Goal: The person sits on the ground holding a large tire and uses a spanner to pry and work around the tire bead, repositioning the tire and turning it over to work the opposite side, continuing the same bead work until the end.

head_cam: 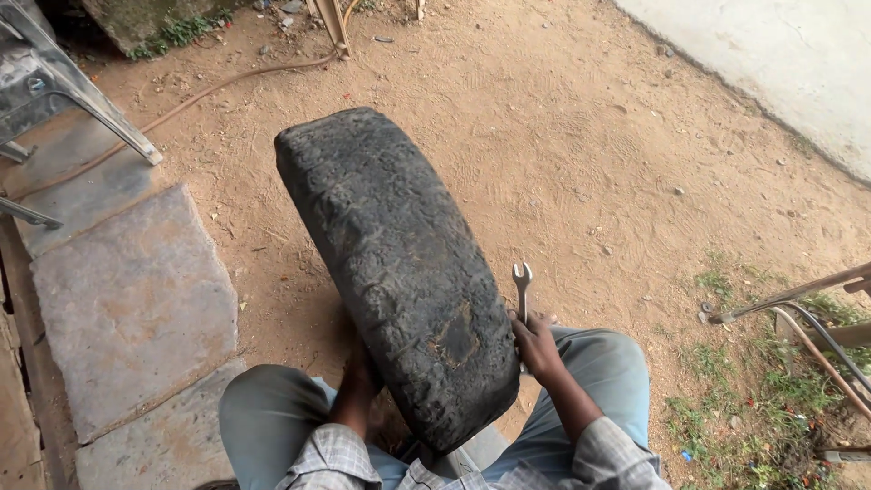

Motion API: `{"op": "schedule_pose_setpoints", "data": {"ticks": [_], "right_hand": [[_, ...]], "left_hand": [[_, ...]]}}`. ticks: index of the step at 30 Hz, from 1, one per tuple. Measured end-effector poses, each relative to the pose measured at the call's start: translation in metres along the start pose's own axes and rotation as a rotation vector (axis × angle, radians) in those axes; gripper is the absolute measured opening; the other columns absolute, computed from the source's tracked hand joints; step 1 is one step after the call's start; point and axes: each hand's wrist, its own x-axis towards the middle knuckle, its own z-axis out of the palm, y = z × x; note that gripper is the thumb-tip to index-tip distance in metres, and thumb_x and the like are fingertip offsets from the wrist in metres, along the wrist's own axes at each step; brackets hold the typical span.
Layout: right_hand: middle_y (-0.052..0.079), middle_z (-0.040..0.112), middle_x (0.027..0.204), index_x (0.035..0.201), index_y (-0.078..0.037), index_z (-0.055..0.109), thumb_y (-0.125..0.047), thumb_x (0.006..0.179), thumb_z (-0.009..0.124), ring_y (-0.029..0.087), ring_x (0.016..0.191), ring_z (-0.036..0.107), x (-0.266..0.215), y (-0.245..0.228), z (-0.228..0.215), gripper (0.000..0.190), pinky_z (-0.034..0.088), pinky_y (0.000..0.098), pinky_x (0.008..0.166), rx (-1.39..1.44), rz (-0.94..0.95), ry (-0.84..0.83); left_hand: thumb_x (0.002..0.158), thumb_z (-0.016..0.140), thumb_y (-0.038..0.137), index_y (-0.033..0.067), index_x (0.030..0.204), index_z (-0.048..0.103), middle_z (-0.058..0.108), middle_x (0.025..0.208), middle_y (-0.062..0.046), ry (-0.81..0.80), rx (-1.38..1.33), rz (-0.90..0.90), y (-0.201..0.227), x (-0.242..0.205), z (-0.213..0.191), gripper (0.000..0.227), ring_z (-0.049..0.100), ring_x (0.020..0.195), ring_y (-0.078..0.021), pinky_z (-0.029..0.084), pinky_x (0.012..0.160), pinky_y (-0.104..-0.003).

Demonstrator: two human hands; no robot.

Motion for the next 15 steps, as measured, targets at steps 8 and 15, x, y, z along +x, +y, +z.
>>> {"op": "schedule_pose_setpoints", "data": {"ticks": [8, 15], "right_hand": [[0.018, 0.075, 0.116, 0.141, 0.003, 0.057, -0.020, 0.103, 0.055, 0.022, 0.096, 0.073, 0.058, 0.025, -0.004, 0.044, 0.059, 0.0313, 0.083, 0.410, 0.129, -0.183], [0.018, 0.074, 0.113, 0.137, 0.002, 0.060, -0.023, 0.103, 0.051, 0.022, 0.093, 0.073, 0.063, -0.047, 0.010, 0.043, 0.059, 0.0308, 0.080, 0.394, 0.182, -0.208]], "left_hand": [[0.110, 0.044, 0.055, 0.0070, 0.148, 0.056, 0.056, 0.109, -0.008, -0.034, 0.013, 0.036, -0.101, 0.100, -0.087, 0.062, 0.054, 0.092, -0.0228, 0.050, 0.074, -0.039], [0.108, 0.043, 0.053, 0.0074, 0.147, 0.055, 0.057, 0.116, -0.010, -0.053, -0.027, 0.047, -0.094, 0.080, -0.073, 0.061, 0.057, 0.098, -0.0247, 0.052, 0.078, -0.041]]}}
